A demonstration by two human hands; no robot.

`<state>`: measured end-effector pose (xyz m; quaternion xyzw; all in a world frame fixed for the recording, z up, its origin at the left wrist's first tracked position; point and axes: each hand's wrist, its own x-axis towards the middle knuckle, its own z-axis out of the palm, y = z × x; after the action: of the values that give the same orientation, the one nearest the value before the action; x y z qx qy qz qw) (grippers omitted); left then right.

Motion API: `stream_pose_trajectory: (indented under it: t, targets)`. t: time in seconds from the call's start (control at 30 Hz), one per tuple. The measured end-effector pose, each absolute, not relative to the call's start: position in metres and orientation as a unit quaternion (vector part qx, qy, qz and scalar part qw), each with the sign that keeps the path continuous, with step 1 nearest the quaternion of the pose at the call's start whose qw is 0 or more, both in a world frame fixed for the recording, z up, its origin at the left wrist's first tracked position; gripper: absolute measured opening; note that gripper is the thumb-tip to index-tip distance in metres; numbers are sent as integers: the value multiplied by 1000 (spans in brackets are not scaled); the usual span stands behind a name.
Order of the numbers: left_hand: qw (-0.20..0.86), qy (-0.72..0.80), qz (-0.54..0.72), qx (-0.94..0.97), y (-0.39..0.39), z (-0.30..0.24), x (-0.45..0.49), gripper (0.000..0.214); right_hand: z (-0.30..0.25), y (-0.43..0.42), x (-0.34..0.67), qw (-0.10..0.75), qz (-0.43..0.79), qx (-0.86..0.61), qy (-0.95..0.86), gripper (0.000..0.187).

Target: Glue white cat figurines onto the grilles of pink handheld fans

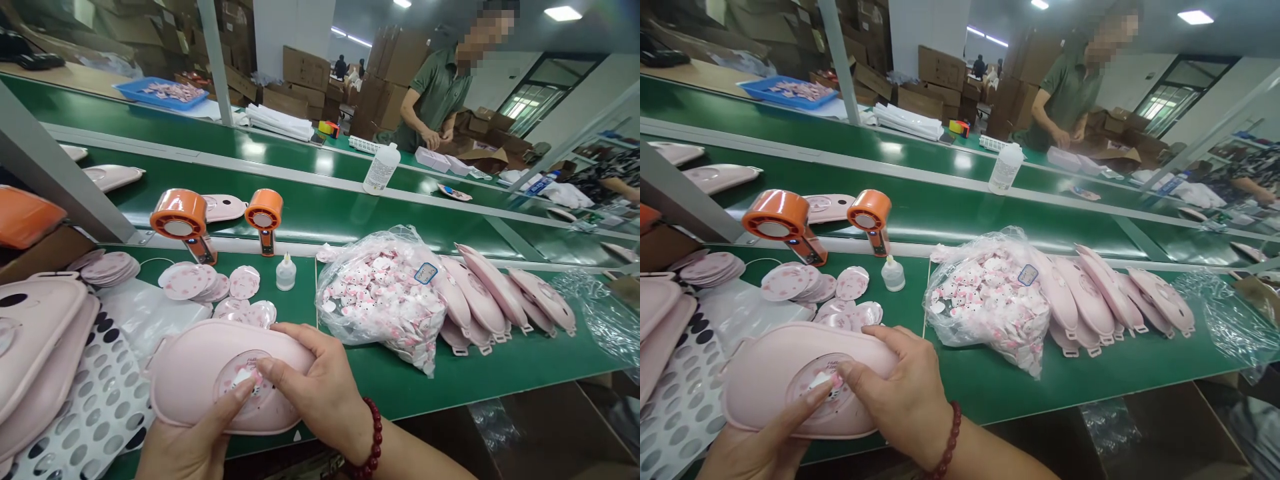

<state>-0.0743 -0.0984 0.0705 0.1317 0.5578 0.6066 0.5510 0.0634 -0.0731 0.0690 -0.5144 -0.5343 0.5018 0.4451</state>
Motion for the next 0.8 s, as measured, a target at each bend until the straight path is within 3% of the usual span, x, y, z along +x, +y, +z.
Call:
stream_pose_trajectory:
  t: [0.2, 0.37, 0.57, 0.8]
  targets:
    - [549, 573, 593, 138, -97, 67, -80, 96, 70, -72, 67, 425, 454, -514, -591, 45]
    - [566, 560, 593, 121, -95, 71, -79, 96, 76, -69, 76, 386, 427, -476, -665, 61]
    - [560, 549, 597, 167, -100, 67, -83, 87, 77, -62, 71, 406, 472, -484, -615, 32]
    - [563, 549, 595, 164, -99, 70, -84, 86, 80, -61, 65, 410, 476, -493, -601, 26]
